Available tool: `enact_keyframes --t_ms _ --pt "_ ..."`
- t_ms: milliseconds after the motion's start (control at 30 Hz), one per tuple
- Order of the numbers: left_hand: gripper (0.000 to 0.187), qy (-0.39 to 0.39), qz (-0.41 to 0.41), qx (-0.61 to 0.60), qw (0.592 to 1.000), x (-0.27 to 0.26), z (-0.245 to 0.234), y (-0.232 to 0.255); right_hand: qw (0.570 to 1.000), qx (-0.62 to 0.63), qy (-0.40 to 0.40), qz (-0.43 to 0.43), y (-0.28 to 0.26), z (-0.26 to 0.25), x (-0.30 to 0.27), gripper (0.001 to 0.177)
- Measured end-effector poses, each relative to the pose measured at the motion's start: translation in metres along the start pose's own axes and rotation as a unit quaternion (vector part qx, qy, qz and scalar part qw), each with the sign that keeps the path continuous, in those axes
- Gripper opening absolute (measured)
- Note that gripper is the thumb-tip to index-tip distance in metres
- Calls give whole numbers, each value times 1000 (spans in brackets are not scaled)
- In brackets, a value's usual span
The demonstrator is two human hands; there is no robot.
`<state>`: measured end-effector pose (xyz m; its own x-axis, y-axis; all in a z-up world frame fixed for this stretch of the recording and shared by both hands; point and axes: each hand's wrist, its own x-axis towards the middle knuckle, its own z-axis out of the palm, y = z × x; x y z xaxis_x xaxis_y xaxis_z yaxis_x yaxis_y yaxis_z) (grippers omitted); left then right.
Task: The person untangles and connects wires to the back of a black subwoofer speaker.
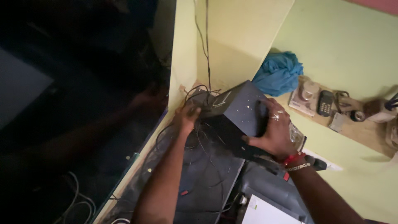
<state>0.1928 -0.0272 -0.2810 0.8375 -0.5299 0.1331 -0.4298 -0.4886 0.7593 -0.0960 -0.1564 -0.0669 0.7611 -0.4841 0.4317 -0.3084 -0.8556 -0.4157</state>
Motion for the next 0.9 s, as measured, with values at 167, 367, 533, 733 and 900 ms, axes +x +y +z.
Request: enact_keyframes --t_ms 167,367,533,733,900 --pt "46 -176 -19 -51 983 45 48 -22 1000 17 -4 22 9 -4 -13 113" --pt "20 30 2 106 994 66 67 -30 999 7 27 32 25 -6 -35 118" --pt "16 184 71 13 980 49 35 -16 999 -19 29 42 29 -7 -44 119" --pt "24 98 -29 44 994 22 -33 51 999 -5 30 42 16 -1 -26 117" --pt "27 132 -6 3 991 1 -45 56 999 -31 33 -12 -1 10 6 115"
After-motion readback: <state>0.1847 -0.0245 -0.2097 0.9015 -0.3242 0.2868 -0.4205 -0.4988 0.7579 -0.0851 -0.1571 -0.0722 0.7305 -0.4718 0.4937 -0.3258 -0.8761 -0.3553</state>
